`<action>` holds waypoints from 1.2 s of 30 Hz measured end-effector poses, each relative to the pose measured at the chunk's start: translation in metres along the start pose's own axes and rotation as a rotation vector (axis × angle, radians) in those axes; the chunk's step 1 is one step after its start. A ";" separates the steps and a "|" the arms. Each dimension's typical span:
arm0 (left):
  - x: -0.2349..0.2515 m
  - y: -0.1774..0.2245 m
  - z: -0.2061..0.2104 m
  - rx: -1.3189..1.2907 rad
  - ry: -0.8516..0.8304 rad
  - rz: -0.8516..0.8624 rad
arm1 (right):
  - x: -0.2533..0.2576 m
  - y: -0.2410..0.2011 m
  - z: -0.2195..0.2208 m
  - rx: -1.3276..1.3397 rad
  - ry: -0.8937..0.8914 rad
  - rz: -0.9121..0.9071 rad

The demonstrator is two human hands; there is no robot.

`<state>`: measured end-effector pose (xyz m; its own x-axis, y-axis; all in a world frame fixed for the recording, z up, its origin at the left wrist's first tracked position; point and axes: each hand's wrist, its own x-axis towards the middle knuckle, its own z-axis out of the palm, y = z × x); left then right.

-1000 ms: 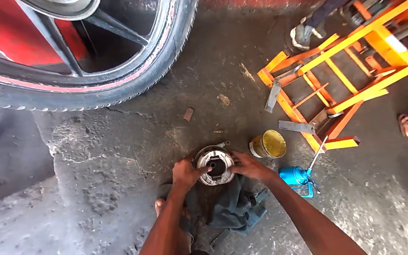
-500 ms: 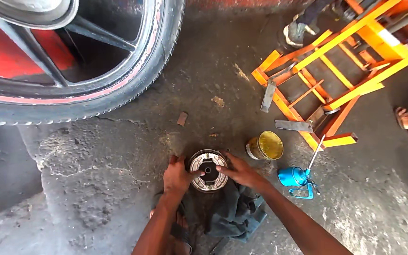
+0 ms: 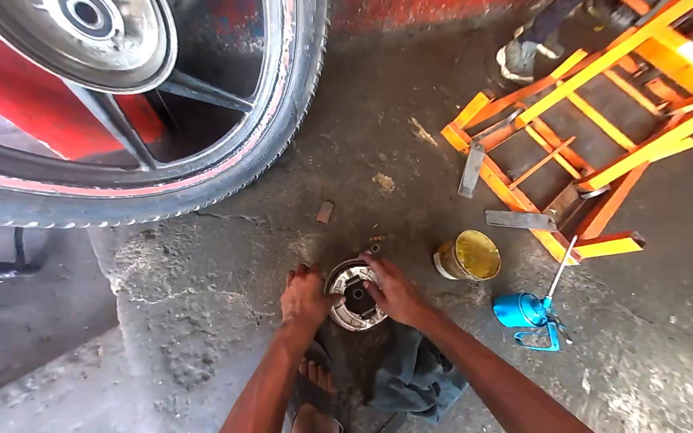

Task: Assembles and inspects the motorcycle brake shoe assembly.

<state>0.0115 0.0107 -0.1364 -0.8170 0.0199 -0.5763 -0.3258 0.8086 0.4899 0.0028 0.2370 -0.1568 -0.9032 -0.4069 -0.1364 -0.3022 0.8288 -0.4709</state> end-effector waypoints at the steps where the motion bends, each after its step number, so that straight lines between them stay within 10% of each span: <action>1: 0.000 0.002 0.000 -0.016 0.002 -0.022 | -0.001 0.003 0.008 0.000 0.039 -0.033; 7: -0.002 0.018 0.004 -0.037 -0.023 -0.057 | -0.010 0.019 0.019 0.016 0.117 -0.060; 18: -0.017 -0.013 -0.005 -0.037 -0.045 -0.011 | 0.014 -0.027 -0.029 -0.265 -0.249 -0.111; 36: -0.022 -0.004 0.014 -0.259 -0.040 -0.005 | -0.040 -0.012 0.008 -0.664 0.088 -0.231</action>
<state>0.0373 0.0155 -0.1350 -0.7975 0.0438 -0.6017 -0.4448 0.6311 0.6355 0.0451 0.2402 -0.1529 -0.8062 -0.5915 -0.0133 -0.5860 0.7952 0.1559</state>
